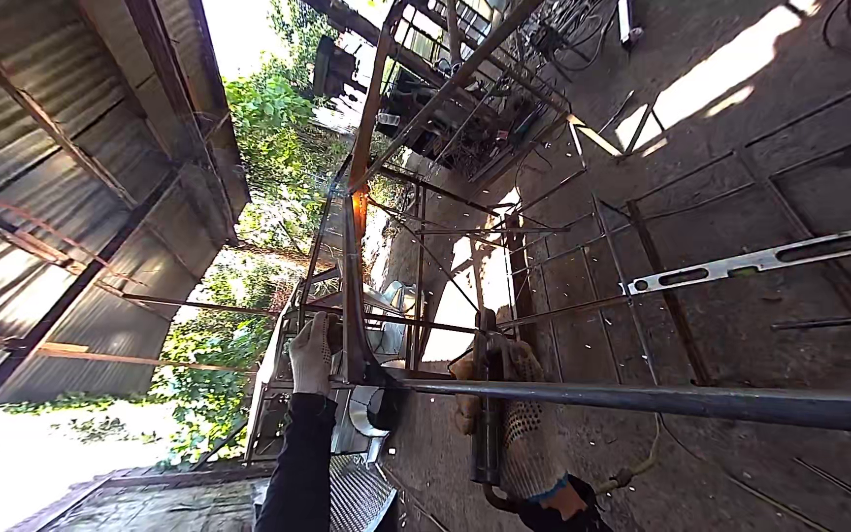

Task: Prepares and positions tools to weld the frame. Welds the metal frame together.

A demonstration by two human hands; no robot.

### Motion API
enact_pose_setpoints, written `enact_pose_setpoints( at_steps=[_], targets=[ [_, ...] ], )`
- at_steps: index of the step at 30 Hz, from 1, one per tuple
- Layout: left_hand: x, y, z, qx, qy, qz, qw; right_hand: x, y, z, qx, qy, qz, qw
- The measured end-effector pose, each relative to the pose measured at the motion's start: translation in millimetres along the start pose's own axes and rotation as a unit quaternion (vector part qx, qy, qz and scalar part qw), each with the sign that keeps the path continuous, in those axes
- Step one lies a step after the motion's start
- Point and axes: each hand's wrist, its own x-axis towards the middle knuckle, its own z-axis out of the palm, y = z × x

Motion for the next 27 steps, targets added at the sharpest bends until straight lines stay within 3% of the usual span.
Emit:
enact_pose_setpoints(
  at_steps=[2,3,5,8,11,14,24,27],
  targets=[
    [1.4,-2.1,-0.7,0.002,0.004,0.004,1.0,39.7,25.4,-8.3,0.146,-0.107,0.011,0.983],
    [1.9,-2.5,-0.9,0.005,0.005,0.006,1.0,45.4,28.4,-7.0,0.168,-0.116,0.018,0.979],
    [3.0,-2.7,-1.2,0.009,0.006,0.007,1.0,43.5,28.6,-5.8,0.152,-0.109,0.021,0.982],
    [2.8,-1.4,-0.5,0.009,0.008,0.003,1.0,22.9,43.9,-36.9,0.018,-0.131,-0.009,0.991],
    [1.8,0.1,0.2,0.007,0.008,-0.001,1.0,20.7,41.1,-37.1,0.028,-0.159,-0.02,0.987],
    [1.4,-0.1,-0.3,0.005,0.001,0.002,1.0,17.8,15.1,-5.0,0.101,-0.158,-0.011,0.982],
    [-0.4,2.4,0.1,-0.002,-0.001,0.004,1.0,15.2,15.3,-6.9,0.068,-0.156,-0.014,0.985],
    [1.1,2.4,-0.3,0.009,-0.004,0.007,1.0,39.5,25.8,-3.0,0.172,-0.136,0.027,0.975]
  ],
)
